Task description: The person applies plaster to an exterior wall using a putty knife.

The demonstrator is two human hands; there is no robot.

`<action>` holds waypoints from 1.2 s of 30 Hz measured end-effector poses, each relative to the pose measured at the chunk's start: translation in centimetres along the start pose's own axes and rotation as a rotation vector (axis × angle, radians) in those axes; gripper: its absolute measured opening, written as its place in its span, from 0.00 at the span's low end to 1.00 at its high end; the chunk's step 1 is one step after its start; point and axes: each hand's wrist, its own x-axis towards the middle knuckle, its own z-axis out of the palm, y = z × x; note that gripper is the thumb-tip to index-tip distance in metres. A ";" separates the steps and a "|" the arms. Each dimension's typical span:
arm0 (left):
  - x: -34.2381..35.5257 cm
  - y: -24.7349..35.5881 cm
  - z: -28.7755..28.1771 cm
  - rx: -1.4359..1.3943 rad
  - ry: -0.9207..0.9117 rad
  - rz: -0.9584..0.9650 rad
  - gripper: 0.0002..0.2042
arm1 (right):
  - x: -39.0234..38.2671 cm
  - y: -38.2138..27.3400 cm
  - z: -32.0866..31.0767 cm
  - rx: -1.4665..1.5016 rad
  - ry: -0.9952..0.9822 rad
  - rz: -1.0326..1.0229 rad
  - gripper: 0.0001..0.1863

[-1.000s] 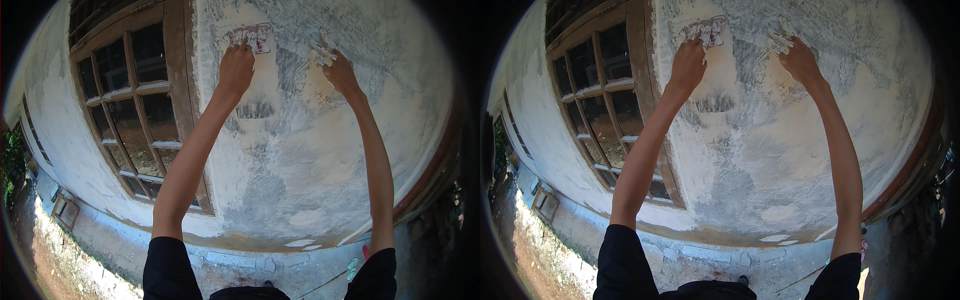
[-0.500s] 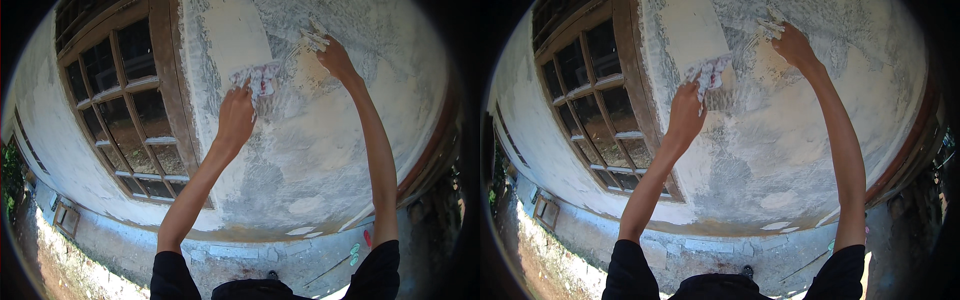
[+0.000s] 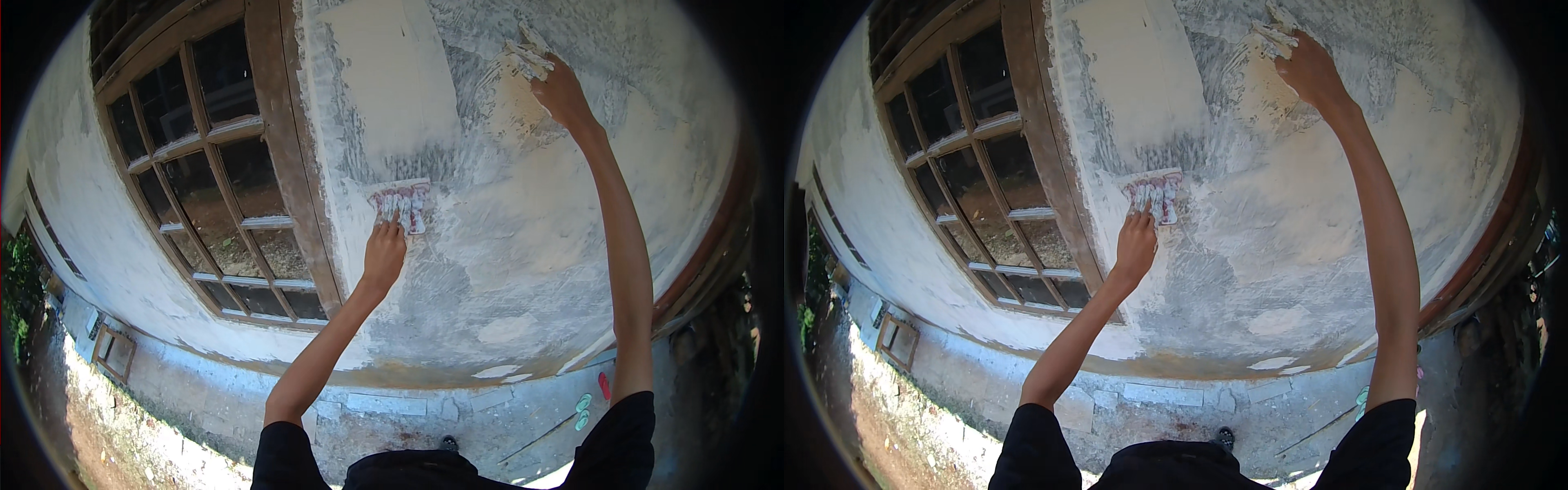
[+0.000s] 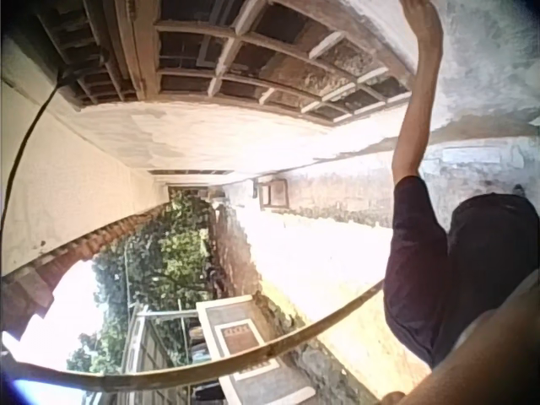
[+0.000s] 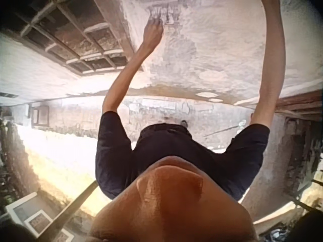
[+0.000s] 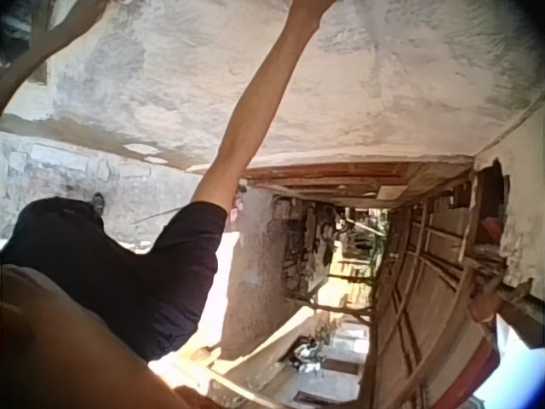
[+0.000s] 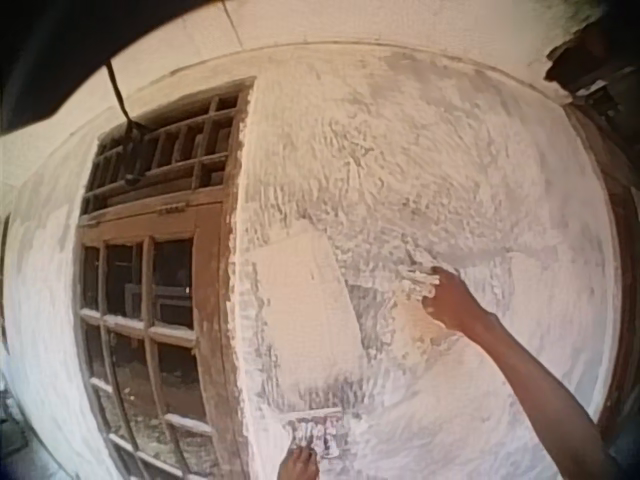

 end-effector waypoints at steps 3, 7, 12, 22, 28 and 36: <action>-2.0 0.5 -0.7 -0.130 -0.064 -0.012 0.13 | 0.0 -2.2 -0.8 0.114 -0.066 0.146 0.22; 3.7 -2.0 -8.3 -0.187 0.124 -0.050 0.15 | 0.3 -0.7 -0.2 0.062 -0.048 0.112 0.25; 8.6 -3.2 -5.2 0.024 0.265 -0.043 0.12 | 0.1 -0.9 -0.3 -0.118 -0.095 -0.152 0.23; -2.4 2.3 3.9 -0.086 -0.083 0.005 0.14 | -1.3 -2.1 0.0 0.192 -0.128 0.223 0.25; -4.0 3.3 0.0 -0.388 -0.059 -0.108 0.17 | -1.1 1.2 1.7 -0.020 -0.079 0.036 0.22; -2.0 -0.3 -6.7 -0.388 0.062 -0.725 0.16 | -13.6 -13.2 -0.7 1.032 0.009 0.715 0.17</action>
